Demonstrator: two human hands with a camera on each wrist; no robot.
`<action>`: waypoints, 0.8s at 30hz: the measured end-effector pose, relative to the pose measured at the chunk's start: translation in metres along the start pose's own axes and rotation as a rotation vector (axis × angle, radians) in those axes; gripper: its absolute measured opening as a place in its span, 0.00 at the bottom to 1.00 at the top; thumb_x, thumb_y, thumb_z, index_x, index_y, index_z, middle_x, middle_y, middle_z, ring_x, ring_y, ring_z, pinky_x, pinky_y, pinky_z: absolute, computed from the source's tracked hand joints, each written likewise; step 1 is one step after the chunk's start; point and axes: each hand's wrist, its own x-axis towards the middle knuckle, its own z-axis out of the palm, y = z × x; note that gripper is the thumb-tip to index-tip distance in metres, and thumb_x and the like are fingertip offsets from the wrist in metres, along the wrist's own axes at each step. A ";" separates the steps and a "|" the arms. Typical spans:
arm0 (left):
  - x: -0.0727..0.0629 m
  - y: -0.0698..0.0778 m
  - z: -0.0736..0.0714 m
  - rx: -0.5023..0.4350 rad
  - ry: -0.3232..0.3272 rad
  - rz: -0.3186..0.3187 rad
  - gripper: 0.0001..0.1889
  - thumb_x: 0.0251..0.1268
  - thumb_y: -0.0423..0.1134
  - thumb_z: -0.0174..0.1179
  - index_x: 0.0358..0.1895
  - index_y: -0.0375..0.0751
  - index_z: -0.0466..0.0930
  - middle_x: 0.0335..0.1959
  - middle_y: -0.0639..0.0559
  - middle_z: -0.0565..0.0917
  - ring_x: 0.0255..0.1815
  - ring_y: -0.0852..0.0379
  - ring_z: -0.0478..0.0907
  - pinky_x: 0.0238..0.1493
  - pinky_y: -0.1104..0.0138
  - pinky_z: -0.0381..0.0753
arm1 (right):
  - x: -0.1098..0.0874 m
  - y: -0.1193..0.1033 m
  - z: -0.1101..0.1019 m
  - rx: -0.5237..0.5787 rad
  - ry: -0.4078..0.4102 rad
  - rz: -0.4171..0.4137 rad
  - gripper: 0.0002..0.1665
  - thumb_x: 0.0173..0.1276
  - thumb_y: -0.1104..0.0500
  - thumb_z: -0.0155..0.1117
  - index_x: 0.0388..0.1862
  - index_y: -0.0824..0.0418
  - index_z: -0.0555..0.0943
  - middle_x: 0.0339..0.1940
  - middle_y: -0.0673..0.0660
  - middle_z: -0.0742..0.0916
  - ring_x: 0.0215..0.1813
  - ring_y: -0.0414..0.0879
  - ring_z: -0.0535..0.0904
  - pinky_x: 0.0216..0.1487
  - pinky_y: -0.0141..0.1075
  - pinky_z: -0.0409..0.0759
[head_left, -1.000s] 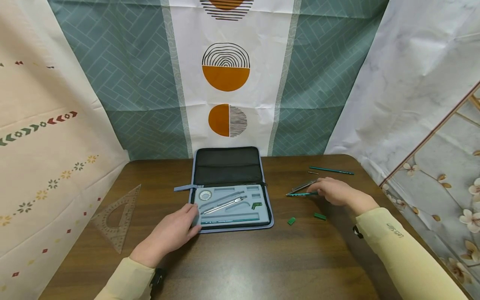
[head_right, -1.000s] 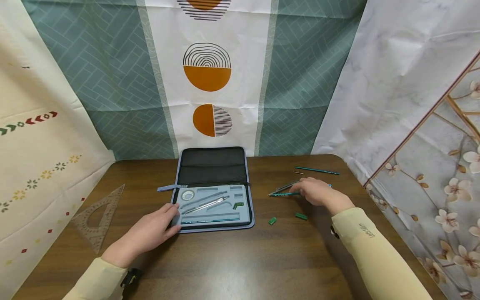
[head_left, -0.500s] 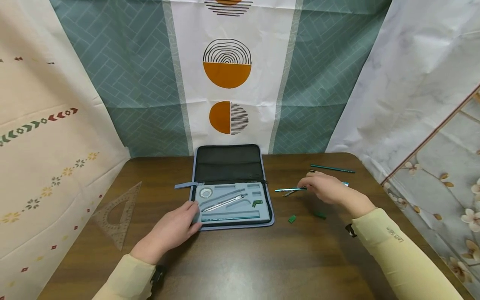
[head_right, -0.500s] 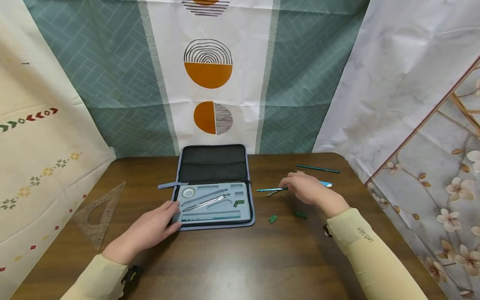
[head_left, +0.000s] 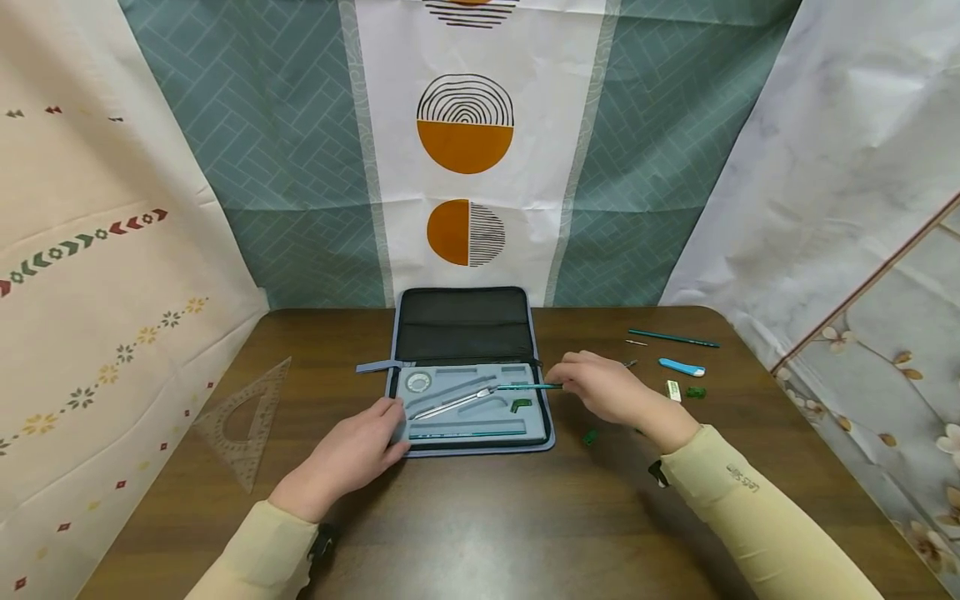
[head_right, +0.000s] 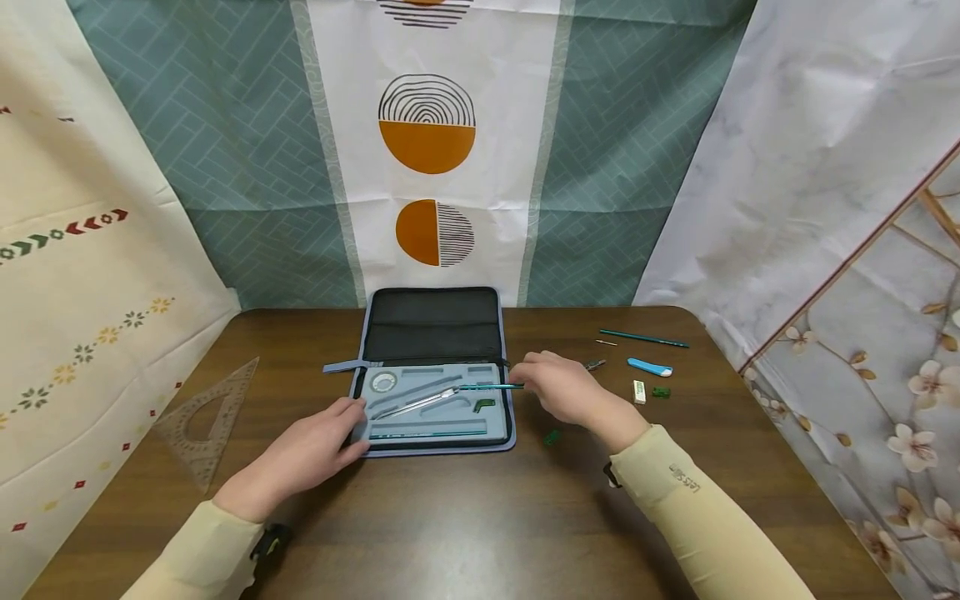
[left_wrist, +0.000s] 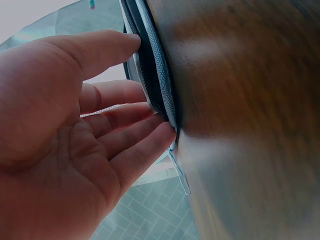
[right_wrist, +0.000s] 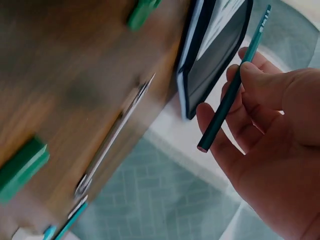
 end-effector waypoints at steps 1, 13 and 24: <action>0.000 0.000 0.000 -0.001 0.000 0.000 0.21 0.74 0.41 0.75 0.60 0.32 0.82 0.60 0.39 0.83 0.42 0.54 0.80 0.45 0.58 0.87 | 0.002 -0.003 0.002 -0.004 0.005 -0.009 0.19 0.77 0.73 0.69 0.59 0.54 0.90 0.49 0.50 0.88 0.51 0.49 0.84 0.49 0.46 0.86; -0.001 0.000 0.001 -0.019 -0.003 -0.006 0.21 0.74 0.41 0.75 0.61 0.32 0.81 0.58 0.40 0.83 0.42 0.54 0.79 0.45 0.58 0.87 | 0.026 -0.042 0.024 0.017 0.008 -0.084 0.15 0.75 0.69 0.74 0.56 0.56 0.90 0.52 0.50 0.90 0.55 0.48 0.87 0.51 0.45 0.88; 0.000 -0.001 0.000 -0.008 0.007 0.010 0.20 0.74 0.41 0.75 0.60 0.33 0.82 0.59 0.39 0.84 0.43 0.53 0.82 0.46 0.57 0.88 | 0.044 -0.070 0.041 0.019 0.036 -0.142 0.10 0.75 0.64 0.77 0.51 0.52 0.92 0.49 0.47 0.91 0.51 0.43 0.89 0.49 0.41 0.87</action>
